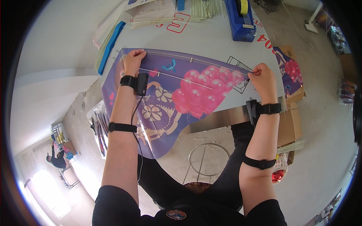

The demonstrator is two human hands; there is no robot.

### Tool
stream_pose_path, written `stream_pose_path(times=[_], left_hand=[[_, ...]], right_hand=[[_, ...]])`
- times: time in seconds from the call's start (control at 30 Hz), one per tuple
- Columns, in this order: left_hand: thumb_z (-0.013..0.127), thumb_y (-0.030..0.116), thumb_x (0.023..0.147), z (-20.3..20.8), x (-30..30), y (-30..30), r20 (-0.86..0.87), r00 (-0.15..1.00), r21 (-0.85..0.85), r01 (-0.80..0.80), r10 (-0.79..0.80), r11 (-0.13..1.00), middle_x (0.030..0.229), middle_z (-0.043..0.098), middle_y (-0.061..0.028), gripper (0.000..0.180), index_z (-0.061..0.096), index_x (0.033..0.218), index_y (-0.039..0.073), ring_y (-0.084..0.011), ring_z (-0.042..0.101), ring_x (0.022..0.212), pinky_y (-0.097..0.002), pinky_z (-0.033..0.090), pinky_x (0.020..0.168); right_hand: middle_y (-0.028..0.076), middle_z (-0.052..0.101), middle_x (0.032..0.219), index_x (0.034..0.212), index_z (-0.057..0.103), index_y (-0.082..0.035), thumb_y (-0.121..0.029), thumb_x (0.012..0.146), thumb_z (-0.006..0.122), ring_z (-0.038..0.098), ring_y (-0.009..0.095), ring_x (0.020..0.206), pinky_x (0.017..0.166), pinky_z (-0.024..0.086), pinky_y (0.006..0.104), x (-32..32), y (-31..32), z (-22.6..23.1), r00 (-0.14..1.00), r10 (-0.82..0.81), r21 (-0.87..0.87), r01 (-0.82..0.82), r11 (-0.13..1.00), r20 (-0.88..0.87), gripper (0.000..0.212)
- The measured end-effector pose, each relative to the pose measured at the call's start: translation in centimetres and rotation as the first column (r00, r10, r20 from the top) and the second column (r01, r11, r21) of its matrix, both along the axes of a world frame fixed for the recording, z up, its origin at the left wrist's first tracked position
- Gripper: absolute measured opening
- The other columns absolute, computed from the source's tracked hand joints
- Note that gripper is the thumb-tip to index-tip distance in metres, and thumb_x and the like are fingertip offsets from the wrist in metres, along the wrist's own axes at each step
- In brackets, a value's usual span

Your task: Assembling toy kites by attaching plastic sails to sticks and securing them with tape and string.

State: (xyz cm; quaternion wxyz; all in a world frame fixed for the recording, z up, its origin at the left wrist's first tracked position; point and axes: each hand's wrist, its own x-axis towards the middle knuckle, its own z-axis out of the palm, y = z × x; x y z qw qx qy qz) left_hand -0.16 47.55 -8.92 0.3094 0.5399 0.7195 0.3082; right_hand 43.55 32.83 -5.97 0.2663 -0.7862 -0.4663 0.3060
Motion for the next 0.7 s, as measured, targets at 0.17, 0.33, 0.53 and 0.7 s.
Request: stream_pose_path(times=[0.17, 0.33, 0.53, 0.7], left_hand=[[0.075, 0.019, 0.077, -0.2, -0.1, 0.0, 0.002, 1.000, 0.008, 0.005, -0.005, 1.000, 0.083, 0.067, -0.0023, 0.024, 0.069, 0.094, 0.003, -0.0096, 0.060, 0.078, -0.0220, 0.046, 0.073], [0.075, 0.021, 0.076, -0.2, 0.1, 0.0, -0.031, 0.999, 0.005, 0.014, -0.014, 1.000, 0.084, 0.067, -0.0034, 0.027, 0.069, 0.094, 0.002, -0.0106, 0.060, 0.079, -0.0231, 0.047, 0.073], [0.076, 0.023, 0.076, 0.4, 0.9, -0.3, -0.060, 0.998, -0.003, 0.007, -0.007, 1.000, 0.088, 0.067, -0.0052, 0.032, 0.067, 0.098, 0.001, -0.0121, 0.061, 0.081, -0.0241, 0.047, 0.073], [0.076, 0.024, 0.075, 0.7, 1.4, -0.4, -0.102, 0.995, 0.001, 0.000, 0.000, 1.000, 0.089, 0.067, -0.0053, 0.035, 0.067, 0.100, 0.001, -0.0126, 0.060, 0.081, -0.0240, 0.047, 0.073]], right_hand=[[0.011, 0.063, 0.071, 0.079, 0.056, -0.001, -0.007, 0.070, 0.073, 0.063, 0.027, 0.068, 0.063, 0.048, 0.0352, -0.2, -0.1, 0.2, 0.998, 0.016, 0.055, -0.019, 0.998, 0.057, 0.019], [0.012, 0.063, 0.070, 0.079, 0.056, -0.001, -0.007, 0.069, 0.073, 0.062, 0.028, 0.068, 0.063, 0.048, 0.0357, -0.3, -0.1, 0.5, 0.999, 0.017, 0.038, -0.019, 0.999, 0.049, 0.020], [0.012, 0.062, 0.069, 0.078, 0.055, -0.002, -0.009, 0.069, 0.074, 0.062, 0.029, 0.068, 0.062, 0.048, 0.0367, -0.6, -0.2, 0.8, 0.997, 0.027, 0.058, -0.032, 0.998, 0.078, 0.022], [0.013, 0.062, 0.070, 0.078, 0.054, -0.002, -0.010, 0.068, 0.075, 0.061, 0.030, 0.068, 0.062, 0.048, 0.0376, -0.6, -0.2, 0.6, 0.997, 0.029, 0.058, -0.033, 0.998, 0.068, 0.025]])
